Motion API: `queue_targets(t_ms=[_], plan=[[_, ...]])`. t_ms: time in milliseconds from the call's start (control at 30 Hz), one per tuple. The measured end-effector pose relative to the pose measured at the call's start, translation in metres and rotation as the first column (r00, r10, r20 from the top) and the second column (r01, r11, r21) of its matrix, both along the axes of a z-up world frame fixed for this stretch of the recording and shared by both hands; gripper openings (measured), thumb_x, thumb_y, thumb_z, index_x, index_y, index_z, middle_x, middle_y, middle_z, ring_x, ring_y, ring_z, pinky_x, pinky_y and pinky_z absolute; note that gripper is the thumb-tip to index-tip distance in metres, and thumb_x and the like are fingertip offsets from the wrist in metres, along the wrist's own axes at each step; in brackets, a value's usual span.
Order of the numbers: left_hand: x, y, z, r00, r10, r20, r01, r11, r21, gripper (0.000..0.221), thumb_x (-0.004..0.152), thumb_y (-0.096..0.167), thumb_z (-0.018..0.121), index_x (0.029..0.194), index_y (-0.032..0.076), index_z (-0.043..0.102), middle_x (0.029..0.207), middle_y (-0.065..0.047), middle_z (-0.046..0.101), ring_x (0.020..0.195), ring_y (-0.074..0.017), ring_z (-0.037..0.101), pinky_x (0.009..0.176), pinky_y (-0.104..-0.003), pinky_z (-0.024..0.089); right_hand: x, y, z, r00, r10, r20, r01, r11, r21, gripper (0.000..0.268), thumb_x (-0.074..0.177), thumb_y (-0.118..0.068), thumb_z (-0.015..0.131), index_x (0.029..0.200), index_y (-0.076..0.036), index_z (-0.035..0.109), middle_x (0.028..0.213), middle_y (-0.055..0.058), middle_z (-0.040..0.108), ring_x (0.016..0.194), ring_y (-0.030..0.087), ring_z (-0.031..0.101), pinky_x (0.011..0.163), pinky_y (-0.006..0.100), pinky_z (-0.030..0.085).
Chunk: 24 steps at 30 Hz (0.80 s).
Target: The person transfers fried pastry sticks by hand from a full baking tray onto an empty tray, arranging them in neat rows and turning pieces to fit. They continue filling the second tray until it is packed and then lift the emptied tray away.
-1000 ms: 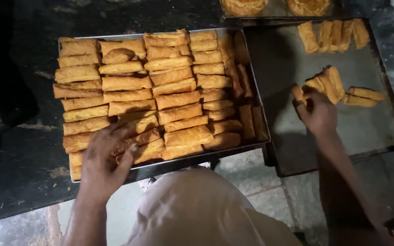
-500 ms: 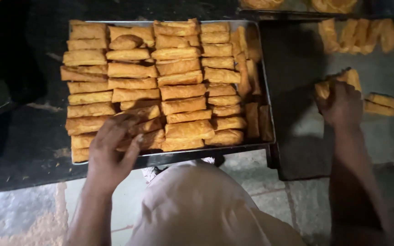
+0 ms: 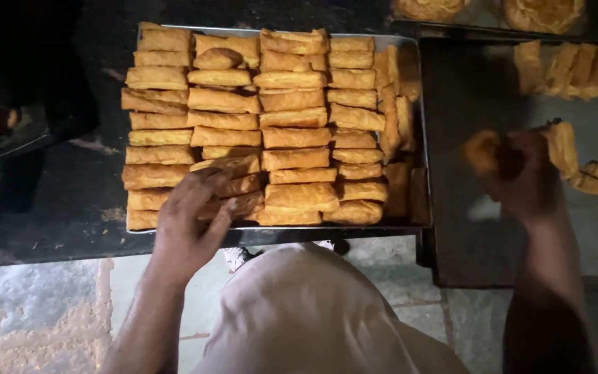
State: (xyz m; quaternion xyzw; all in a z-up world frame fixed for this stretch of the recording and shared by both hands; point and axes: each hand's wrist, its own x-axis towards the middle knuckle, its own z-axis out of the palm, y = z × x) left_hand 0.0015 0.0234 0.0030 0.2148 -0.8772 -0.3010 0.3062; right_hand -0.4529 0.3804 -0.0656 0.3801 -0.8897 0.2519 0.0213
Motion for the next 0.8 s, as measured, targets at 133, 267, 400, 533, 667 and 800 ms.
queue_targets(t_ms=[133,267,400,533,667,800], plan=[[-0.006,0.000,-0.006,0.998,-0.051,0.043,0.051,0.999,0.006,0.039,0.088,0.013,0.075,0.123,-0.001,0.067,0.107,-0.020,0.067,0.102,-0.0370,0.065,0.089,-0.045,0.054,0.094,-0.069,0.064,0.924,0.382,0.002,-0.382,0.923,-0.037,0.073,0.076,-0.025,0.087,0.136,-0.005,0.052,0.116,0.018,0.066,0.100,0.035,0.066,0.085,0.047,0.055],[-0.026,0.005,0.011,0.986,-0.164,0.034,0.166,0.983,-0.072,0.039,0.088,0.016,0.077,0.124,0.000,0.068,0.112,-0.017,0.068,0.104,-0.0362,0.061,0.091,-0.046,0.050,0.135,-0.121,0.072,0.800,0.583,0.141,-0.599,0.790,0.132,0.055,0.085,-0.027,0.086,0.129,-0.011,0.057,0.100,0.009,0.073,0.090,0.025,0.073,0.083,0.040,0.061],[-0.045,0.017,0.011,0.957,-0.289,-0.023,0.279,0.939,-0.202,0.038,0.088,0.017,0.077,0.122,0.002,0.067,0.124,-0.015,0.069,0.114,-0.0340,0.059,0.098,-0.046,0.048,0.139,-0.139,0.063,0.736,0.677,0.013,-0.671,0.726,0.150,0.074,0.066,-0.023,0.090,0.130,-0.003,0.057,0.103,0.020,0.069,0.096,0.041,0.067,0.084,0.051,0.054],[-0.058,0.028,0.007,0.926,-0.373,0.060,0.378,0.908,-0.180,0.043,0.088,0.022,0.077,0.127,0.005,0.069,0.126,-0.016,0.067,0.112,-0.0346,0.058,0.100,-0.046,0.047,0.155,-0.152,0.074,0.820,0.565,0.097,-0.556,0.743,0.373,0.081,0.063,-0.022,0.092,0.134,-0.008,0.056,0.102,0.019,0.071,0.099,0.039,0.068,0.090,0.052,0.052],[-0.071,0.037,0.011,0.895,-0.418,0.157,0.445,0.866,-0.230,0.043,0.089,0.028,0.076,0.127,0.007,0.070,0.119,-0.015,0.066,0.118,-0.0375,0.053,0.102,-0.049,0.043,0.157,-0.143,0.084,0.680,0.725,-0.109,-0.731,0.682,-0.020,0.088,0.067,-0.027,0.086,0.143,-0.002,0.049,0.129,0.026,0.065,0.118,0.043,0.062,0.099,0.047,0.050],[-0.083,0.044,0.008,0.880,-0.445,0.167,0.474,0.844,-0.249,0.043,0.090,0.027,0.075,0.128,0.007,0.069,0.125,-0.015,0.065,0.121,-0.0378,0.050,0.104,-0.048,0.042,0.139,-0.100,0.060,0.809,0.373,0.454,-0.379,0.922,-0.083,0.083,0.087,-0.032,0.083,0.158,-0.015,0.043,0.113,0.007,0.076,0.107,0.023,0.074,0.100,0.032,0.059]])
